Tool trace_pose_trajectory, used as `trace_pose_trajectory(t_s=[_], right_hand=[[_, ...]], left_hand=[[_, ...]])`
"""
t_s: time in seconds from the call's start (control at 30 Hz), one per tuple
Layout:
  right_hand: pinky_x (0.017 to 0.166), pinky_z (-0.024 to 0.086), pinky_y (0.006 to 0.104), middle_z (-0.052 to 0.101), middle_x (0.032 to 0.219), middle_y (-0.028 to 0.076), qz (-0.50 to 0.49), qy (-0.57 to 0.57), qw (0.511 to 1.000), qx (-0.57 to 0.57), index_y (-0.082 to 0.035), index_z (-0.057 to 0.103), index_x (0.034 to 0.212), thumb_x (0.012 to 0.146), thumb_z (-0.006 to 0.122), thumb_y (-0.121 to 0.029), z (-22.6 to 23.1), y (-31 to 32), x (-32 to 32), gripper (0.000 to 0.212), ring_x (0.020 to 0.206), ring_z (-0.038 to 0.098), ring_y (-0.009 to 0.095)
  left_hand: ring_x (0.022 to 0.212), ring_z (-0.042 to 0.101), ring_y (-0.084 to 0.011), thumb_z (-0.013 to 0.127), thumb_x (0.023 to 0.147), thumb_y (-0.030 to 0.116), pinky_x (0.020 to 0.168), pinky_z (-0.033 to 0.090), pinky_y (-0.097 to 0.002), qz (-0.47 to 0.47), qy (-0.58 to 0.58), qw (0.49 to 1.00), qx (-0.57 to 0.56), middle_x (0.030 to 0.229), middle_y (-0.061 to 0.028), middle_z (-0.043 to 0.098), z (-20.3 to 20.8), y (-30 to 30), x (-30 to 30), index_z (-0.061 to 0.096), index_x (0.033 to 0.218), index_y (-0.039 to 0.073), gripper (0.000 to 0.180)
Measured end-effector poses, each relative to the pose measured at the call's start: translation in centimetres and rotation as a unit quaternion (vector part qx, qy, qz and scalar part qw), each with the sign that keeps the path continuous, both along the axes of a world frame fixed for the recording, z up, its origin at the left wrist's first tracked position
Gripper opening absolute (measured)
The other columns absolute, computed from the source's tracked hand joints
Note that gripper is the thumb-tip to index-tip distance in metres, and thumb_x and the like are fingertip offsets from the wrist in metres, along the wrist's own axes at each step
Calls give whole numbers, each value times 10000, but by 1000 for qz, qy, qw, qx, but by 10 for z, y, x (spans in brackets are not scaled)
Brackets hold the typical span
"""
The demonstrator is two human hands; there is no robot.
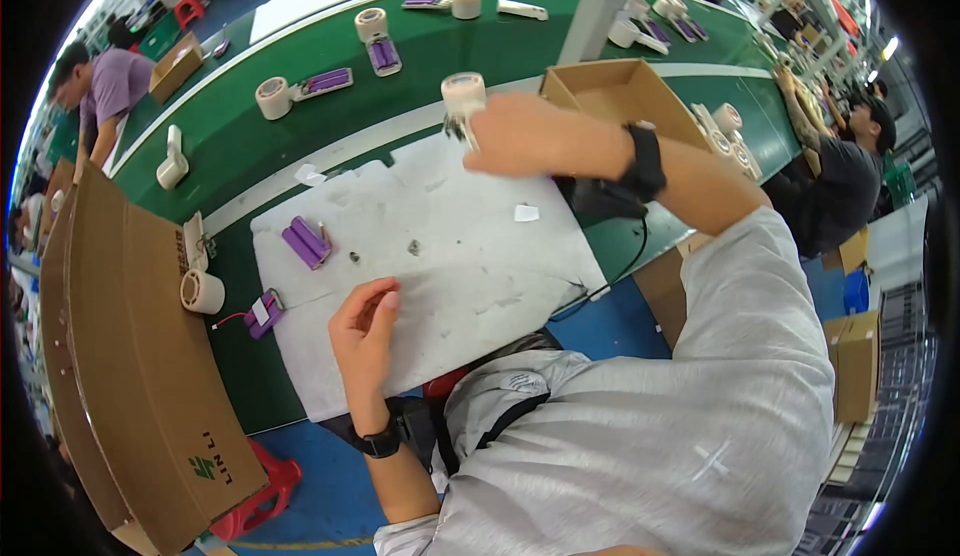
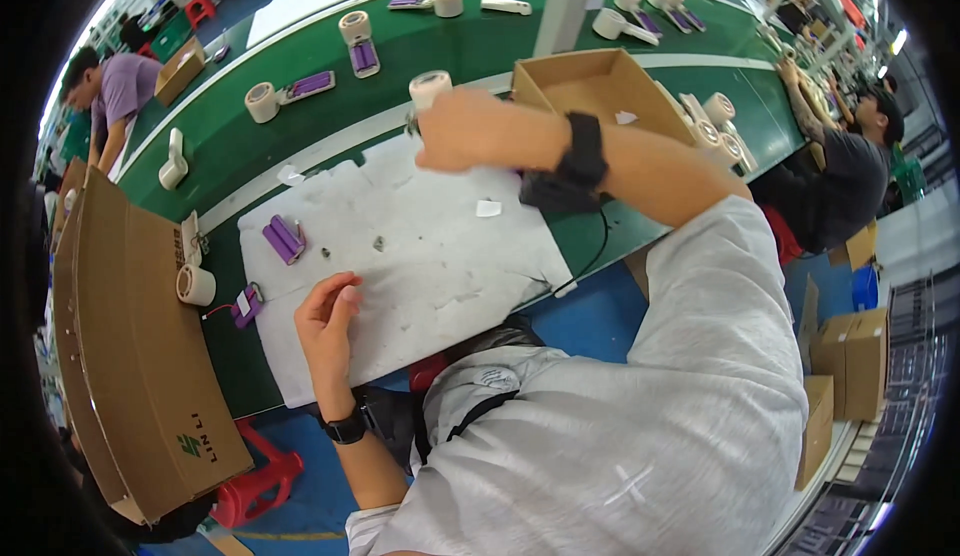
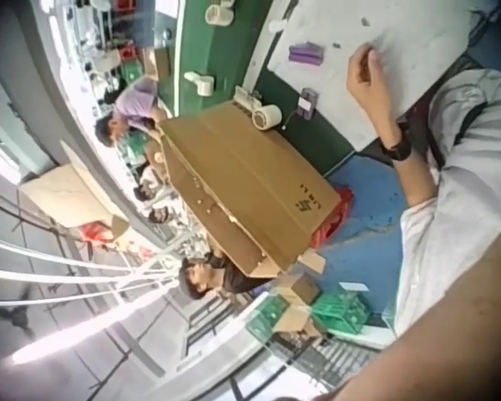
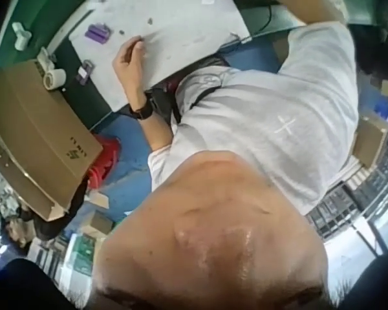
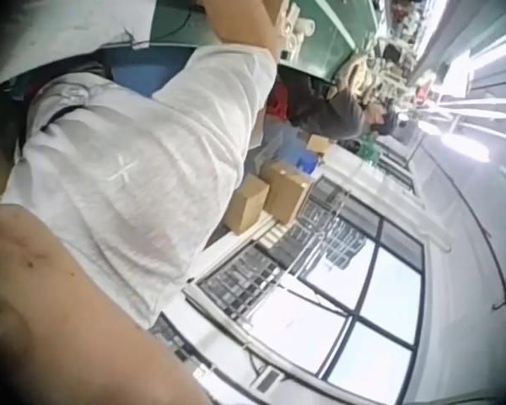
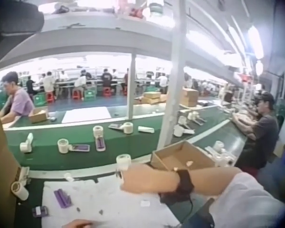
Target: The person connects a battery pack to a circuit board inside a plastic fan housing, presses the battery into the compartment, and sets the assembly aside. They then reach into a box to gather more battery packs and repeat the process with another fan housing.
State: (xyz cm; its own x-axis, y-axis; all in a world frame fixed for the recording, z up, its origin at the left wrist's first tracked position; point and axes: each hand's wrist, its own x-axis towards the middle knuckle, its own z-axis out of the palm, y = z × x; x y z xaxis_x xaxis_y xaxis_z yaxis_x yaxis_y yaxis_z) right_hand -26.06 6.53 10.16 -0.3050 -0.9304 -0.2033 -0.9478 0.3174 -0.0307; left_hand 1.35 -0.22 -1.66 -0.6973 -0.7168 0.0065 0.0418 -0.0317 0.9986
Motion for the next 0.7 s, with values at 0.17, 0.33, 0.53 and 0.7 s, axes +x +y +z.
trace_pose_trajectory(t_s=[0.17,0.33,0.53,0.7], right_hand=[[700,515,436,650,823,225,-32,-30,999,9,-2,664,800,841,586,-363,1,64,18,372,768,645,358],[649,462,314,623,756,74,-116,-52,949,-287,-49,668,947,892,616,-341,59,109,-105,301,710,601,171],[772,531,382,685,1022,162,-278,165,945,-55,-57,625,1178,750,694,-252,26,169,-426,475,898,664,281],[972,460,409,581,1292,179,-242,98,965,34,-97,486,1367,629,766,-95,-47,177,-507,790,1177,556,337]], left_hand=[[765,567,-68,653,895,103,673,442,-193,20,-11,999,-25,909,-20,658,-1,4,2,669,1018,-4,164],[746,560,-66,645,893,97,647,435,-197,61,-47,996,-51,902,-21,656,-3,4,5,671,1017,-1,160],[724,561,-77,623,898,82,638,444,-206,80,-70,993,-59,905,-43,663,-4,0,6,666,1008,-6,147],[696,540,-88,590,924,91,620,425,-210,124,-53,991,-19,918,-72,658,-14,-3,8,646,1013,-10,146]])
